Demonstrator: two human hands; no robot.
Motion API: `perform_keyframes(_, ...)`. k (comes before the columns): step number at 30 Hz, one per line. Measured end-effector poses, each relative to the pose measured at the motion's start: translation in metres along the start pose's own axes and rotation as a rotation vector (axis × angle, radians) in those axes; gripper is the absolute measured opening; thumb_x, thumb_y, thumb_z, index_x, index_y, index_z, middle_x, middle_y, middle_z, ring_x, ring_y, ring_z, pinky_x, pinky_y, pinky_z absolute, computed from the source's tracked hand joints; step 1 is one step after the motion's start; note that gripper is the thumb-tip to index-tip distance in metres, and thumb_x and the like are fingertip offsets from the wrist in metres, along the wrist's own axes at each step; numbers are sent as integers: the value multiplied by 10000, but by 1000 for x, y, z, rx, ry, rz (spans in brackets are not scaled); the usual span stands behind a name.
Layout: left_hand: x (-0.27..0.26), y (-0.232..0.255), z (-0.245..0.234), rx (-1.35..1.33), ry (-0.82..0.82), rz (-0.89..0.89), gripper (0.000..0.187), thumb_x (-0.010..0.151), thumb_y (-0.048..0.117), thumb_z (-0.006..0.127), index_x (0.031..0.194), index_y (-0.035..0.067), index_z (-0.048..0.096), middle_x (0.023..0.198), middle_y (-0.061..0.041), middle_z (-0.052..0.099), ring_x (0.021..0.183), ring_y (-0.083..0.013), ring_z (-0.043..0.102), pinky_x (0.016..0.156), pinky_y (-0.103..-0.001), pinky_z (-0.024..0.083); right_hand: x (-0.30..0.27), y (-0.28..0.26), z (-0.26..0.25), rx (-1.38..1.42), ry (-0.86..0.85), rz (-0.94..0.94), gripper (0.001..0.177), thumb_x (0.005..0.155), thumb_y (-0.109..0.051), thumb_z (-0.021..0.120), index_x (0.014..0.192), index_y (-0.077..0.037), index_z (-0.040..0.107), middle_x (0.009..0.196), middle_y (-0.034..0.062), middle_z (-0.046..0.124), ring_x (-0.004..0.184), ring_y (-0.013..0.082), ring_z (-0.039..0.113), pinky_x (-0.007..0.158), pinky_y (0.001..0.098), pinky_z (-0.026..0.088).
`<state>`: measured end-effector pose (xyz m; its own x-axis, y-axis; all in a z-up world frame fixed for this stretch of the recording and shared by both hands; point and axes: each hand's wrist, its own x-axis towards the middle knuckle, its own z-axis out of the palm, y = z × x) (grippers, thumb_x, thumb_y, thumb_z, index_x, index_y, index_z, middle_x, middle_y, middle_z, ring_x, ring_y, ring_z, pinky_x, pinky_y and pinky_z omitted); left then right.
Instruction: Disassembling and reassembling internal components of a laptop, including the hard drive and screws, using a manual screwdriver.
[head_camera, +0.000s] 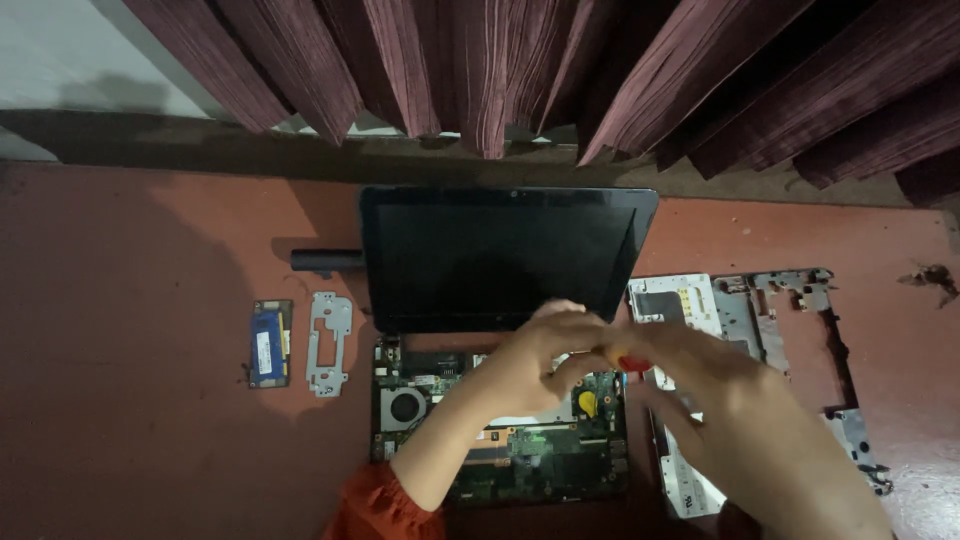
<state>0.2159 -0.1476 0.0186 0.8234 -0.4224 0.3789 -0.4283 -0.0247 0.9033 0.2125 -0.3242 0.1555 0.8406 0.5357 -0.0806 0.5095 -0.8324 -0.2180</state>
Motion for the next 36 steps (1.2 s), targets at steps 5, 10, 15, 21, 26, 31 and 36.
perform_keyframes(5, 0, 23, -9, -267, -107, -63, 386, 1029, 418, 428, 1367, 237, 389, 1676, -78, 112, 1482, -369, 367, 1197, -624, 230, 6, -5, 7, -54, 35, 33, 341, 871, -301, 611, 1208, -271, 648, 676, -55, 706, 337, 83, 527, 313, 260, 415)
perform_keyframes(10, 1, 1, 3, -17, 128, -83, 276, 867, 67, 706, 1085, 196, 596, 1076, 18, 600, 1056, -247, 591, 1000, -440, 423, 8, -6, 26, -424, 298, 95, 634, 902, -730, 536, 678, -138, 551, 410, -56, 405, 313, 74, 319, 321, 261, 212)
perform_keyframes(15, 1, -1, -4, 0, 21, -41, 175, 954, 90, 617, 1107, 172, 642, 1155, 14, 671, 1094, -184, 624, 1132, -405, 297, 9, 3, -3, 43, -24, -40, 603, 729, -359, 671, 1306, -222, 560, 1232, -15, 658, 738, 197, 671, 668, 384, 573)
perform_keyframes(21, -1, 9, -12, -123, -116, -197, 465, 907, 54, 573, 1342, 198, 497, 1262, -42, 559, 1290, -298, 478, 1093, -487, 356, 5, 8, 11, -91, 110, -102, 376, 802, -365, 705, 1147, -221, 662, 700, -44, 691, 519, 84, 630, 437, 267, 498)
perform_keyframes(26, 6, 22, -6, 33, -21, -196, 353, 857, 436, 625, 1112, 194, 582, 1115, 10, 592, 1067, -217, 576, 1042, -417, 362, 4, 5, 34, -427, 285, 39, 550, 930, -636, 598, 640, -175, 522, 442, -64, 442, 355, 73, 377, 352, 256, 239)
perform_keyframes(31, 4, 1, 1, 74, -29, -120, 99, 977, 144, 523, 1033, 152, 604, 1022, 8, 645, 982, -226, 604, 1110, -441, 310, -5, -7, 23, -487, 70, 211, 427, 833, -619, 592, 963, -215, 636, 913, -38, 684, 719, 173, 706, 552, 372, 641)
perform_keyframes(36, -2, -16, 1, 24, -92, -42, 251, 1023, 63, 424, 1163, 194, 586, 1088, 14, 634, 999, -227, 611, 1166, -473, 296, -1, 0, 13, 69, 51, -216, 510, 797, -37, 614, 1277, -208, 601, 1305, 40, 601, 1018, 209, 687, 872, 381, 584)
